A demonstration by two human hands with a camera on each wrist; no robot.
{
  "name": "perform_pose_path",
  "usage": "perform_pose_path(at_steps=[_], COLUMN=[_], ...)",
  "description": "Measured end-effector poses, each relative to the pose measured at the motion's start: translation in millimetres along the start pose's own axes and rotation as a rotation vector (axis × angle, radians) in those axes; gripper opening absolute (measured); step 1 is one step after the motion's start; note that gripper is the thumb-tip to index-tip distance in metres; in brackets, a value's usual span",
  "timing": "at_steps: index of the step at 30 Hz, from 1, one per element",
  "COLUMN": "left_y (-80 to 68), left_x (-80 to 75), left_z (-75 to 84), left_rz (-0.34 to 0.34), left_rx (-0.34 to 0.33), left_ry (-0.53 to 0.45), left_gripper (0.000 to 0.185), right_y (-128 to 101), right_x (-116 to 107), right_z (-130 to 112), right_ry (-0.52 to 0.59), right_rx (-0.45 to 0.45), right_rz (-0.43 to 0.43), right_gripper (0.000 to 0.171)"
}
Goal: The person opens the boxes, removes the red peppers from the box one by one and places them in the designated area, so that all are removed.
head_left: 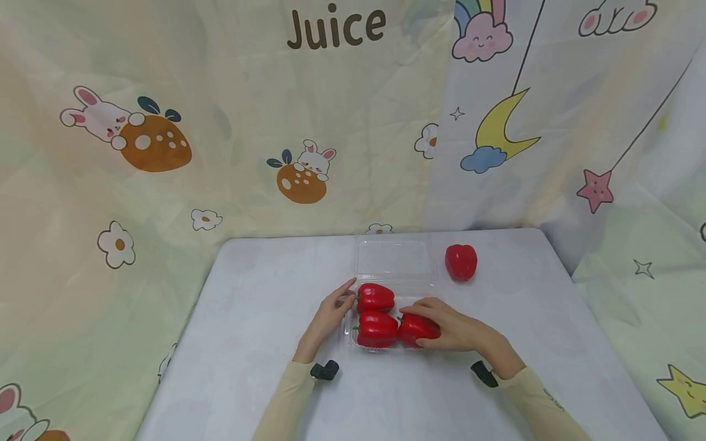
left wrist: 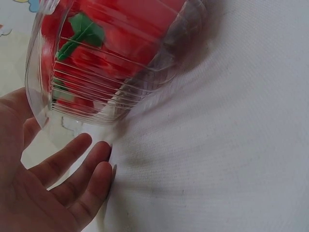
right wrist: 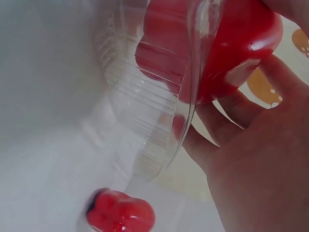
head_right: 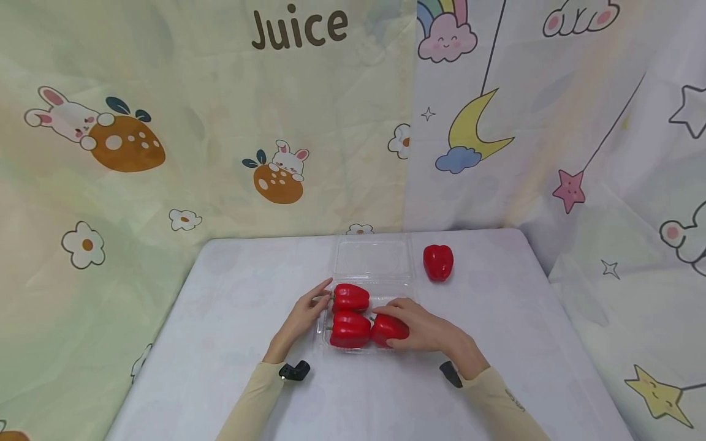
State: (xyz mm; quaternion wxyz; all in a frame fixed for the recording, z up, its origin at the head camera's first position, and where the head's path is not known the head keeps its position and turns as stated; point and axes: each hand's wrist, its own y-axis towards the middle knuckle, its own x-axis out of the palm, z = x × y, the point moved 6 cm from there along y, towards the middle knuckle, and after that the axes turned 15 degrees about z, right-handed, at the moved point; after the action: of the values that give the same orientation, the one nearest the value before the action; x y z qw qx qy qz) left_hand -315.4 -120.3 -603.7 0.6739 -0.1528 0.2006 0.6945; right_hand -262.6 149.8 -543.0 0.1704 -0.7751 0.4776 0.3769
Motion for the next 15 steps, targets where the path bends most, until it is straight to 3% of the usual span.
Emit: perform_pose_path(at_steps=[15], left_y=[-0.8], left_x=[-0.4], left_z=[2.2], left_rz=[0.001], left_rx=[0.004], left_ry=[-0.006], left_gripper=[0.051], right_y=[-0.4], right_x=[-4.4], right_z=[0.3], right_ry=[0.038], right_rx=[0.017], right_rz=[0.012], right_gripper=[0.082])
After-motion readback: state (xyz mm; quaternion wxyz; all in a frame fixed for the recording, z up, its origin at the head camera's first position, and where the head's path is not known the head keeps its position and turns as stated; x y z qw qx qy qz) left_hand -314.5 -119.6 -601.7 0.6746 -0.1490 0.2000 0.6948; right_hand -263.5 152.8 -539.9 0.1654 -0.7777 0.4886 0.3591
